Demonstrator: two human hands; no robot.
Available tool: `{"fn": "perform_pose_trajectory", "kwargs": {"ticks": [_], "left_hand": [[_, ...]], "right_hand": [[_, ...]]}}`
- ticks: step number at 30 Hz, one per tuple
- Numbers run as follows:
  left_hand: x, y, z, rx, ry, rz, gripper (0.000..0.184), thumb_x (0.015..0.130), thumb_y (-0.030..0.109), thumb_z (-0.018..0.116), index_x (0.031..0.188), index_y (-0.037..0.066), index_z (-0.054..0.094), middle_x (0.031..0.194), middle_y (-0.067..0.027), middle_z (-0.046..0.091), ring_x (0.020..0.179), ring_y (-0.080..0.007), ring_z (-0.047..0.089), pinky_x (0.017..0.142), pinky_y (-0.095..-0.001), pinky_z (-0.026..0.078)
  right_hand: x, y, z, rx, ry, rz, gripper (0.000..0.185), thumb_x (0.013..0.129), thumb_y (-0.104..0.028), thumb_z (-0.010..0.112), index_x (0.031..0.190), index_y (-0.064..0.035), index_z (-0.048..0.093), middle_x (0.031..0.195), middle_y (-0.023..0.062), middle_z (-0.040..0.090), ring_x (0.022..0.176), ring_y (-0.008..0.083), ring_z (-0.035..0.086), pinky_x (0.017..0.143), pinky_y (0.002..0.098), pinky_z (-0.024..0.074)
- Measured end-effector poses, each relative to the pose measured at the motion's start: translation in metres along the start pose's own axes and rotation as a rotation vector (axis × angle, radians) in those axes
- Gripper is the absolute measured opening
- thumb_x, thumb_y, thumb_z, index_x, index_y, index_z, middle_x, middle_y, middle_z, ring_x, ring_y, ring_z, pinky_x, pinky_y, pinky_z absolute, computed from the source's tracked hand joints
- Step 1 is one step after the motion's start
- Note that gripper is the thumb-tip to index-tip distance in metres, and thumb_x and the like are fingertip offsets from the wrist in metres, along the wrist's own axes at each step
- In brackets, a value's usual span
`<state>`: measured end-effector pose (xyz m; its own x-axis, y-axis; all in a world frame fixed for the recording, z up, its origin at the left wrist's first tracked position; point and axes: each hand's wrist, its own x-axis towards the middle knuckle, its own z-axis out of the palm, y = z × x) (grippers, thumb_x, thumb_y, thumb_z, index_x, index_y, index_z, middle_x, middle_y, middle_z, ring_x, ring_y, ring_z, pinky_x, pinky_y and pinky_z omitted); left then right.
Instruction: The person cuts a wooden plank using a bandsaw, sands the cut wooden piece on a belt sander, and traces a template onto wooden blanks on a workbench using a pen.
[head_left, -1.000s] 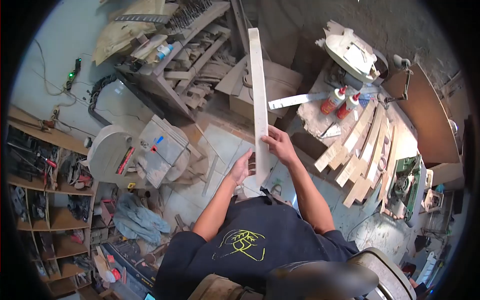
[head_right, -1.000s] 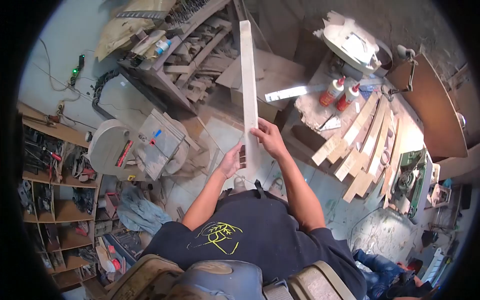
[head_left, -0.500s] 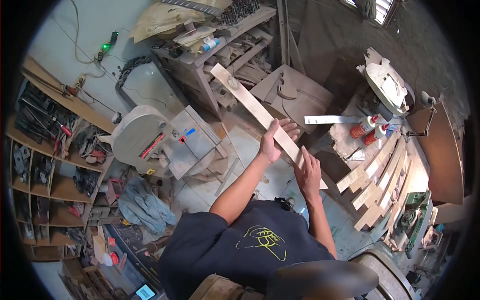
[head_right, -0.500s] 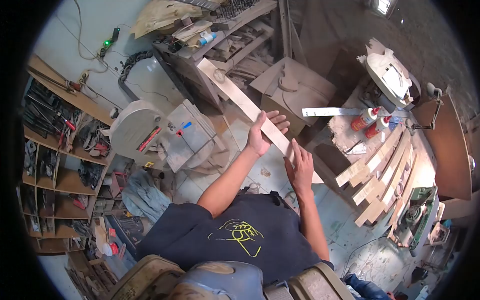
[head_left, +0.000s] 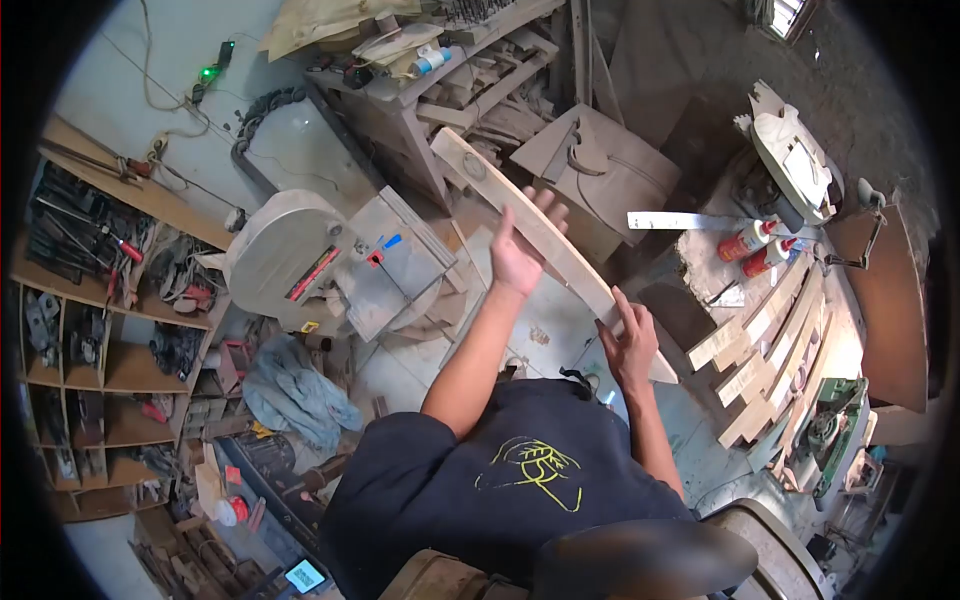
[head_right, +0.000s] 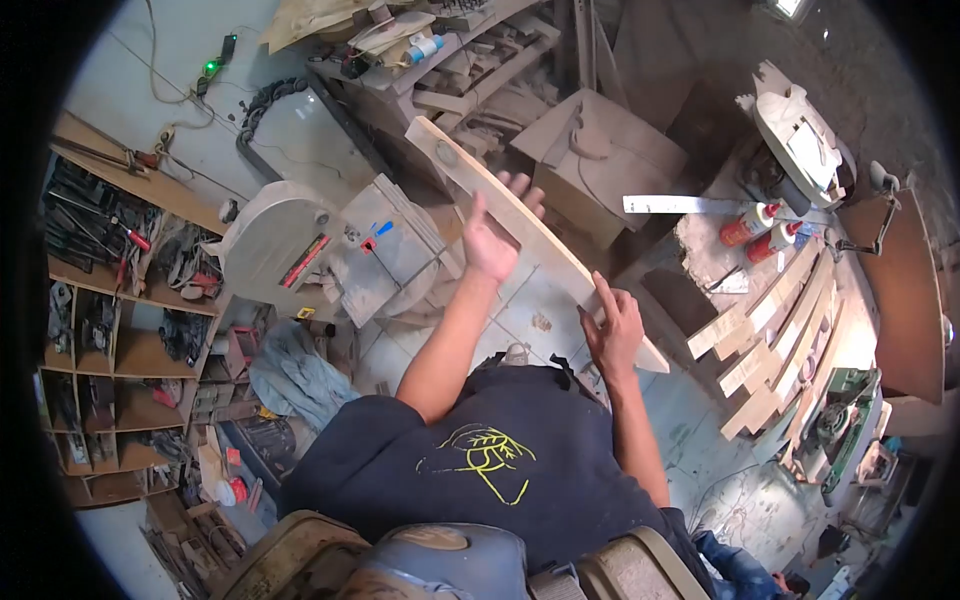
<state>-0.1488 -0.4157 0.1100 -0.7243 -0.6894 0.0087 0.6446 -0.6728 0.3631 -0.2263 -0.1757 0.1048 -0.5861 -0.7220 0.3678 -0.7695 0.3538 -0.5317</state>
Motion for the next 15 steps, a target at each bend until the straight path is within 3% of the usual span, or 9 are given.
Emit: {"fn": "perform_pose_trajectory", "kwargs": {"ticks": [1, 5, 8, 15], "left_hand": [[0.003, 0.01, -0.006, 0.034, 0.05, 0.038, 0.06, 0.101, 0.046, 0.052, 0.146, 0.008, 0.041, 0.146, -0.0158, 0.05, 0.13, -0.0377, 0.052, 0.109, -0.0512, 0.043], [-0.002, 0.029, -0.022, 0.16, 0.149, 0.131, 0.055, 0.101, 0.045, 0.053, 0.139, 0.006, 0.046, 0.144, -0.0162, 0.051, 0.128, -0.0388, 0.054, 0.108, -0.0524, 0.044], [-0.013, 0.031, -0.029, 0.083, 0.164, 0.109, 0.054, 0.101, 0.044, 0.054, 0.139, 0.006, 0.047, 0.141, -0.0168, 0.055, 0.126, -0.0367, 0.057, 0.106, -0.0476, 0.046], [-0.028, 0.031, -0.037, 0.036, 0.167, 0.09, 0.058, 0.101, 0.045, 0.053, 0.14, 0.002, 0.046, 0.14, -0.0186, 0.055, 0.128, -0.039, 0.054, 0.11, -0.0497, 0.042]], "right_hand": [[-0.001, 0.001, -0.001, 0.03, -0.039, 0.036, 0.069, 0.07, -0.01, 0.081, 0.135, -0.0177, 0.061, 0.1, 0.0092, 0.062, 0.089, 0.0275, 0.06, 0.08, 0.0387, 0.0501], [-0.006, 0.014, 0.001, 0.052, -0.117, 0.033, 0.066, 0.072, -0.011, 0.078, 0.136, -0.016, 0.061, 0.102, 0.0098, 0.063, 0.092, 0.0288, 0.06, 0.083, 0.0401, 0.0482], [-0.007, 0.018, 0.001, 0.041, -0.143, -0.003, 0.066, 0.072, -0.011, 0.076, 0.136, -0.0153, 0.061, 0.105, 0.0103, 0.064, 0.094, 0.0289, 0.059, 0.083, 0.0397, 0.0463], [-0.007, 0.029, -0.005, 0.131, -0.23, 0.048, 0.058, 0.074, -0.018, 0.074, 0.131, -0.0125, 0.063, 0.105, 0.0113, 0.065, 0.095, 0.0291, 0.058, 0.086, 0.0393, 0.0432]]}}
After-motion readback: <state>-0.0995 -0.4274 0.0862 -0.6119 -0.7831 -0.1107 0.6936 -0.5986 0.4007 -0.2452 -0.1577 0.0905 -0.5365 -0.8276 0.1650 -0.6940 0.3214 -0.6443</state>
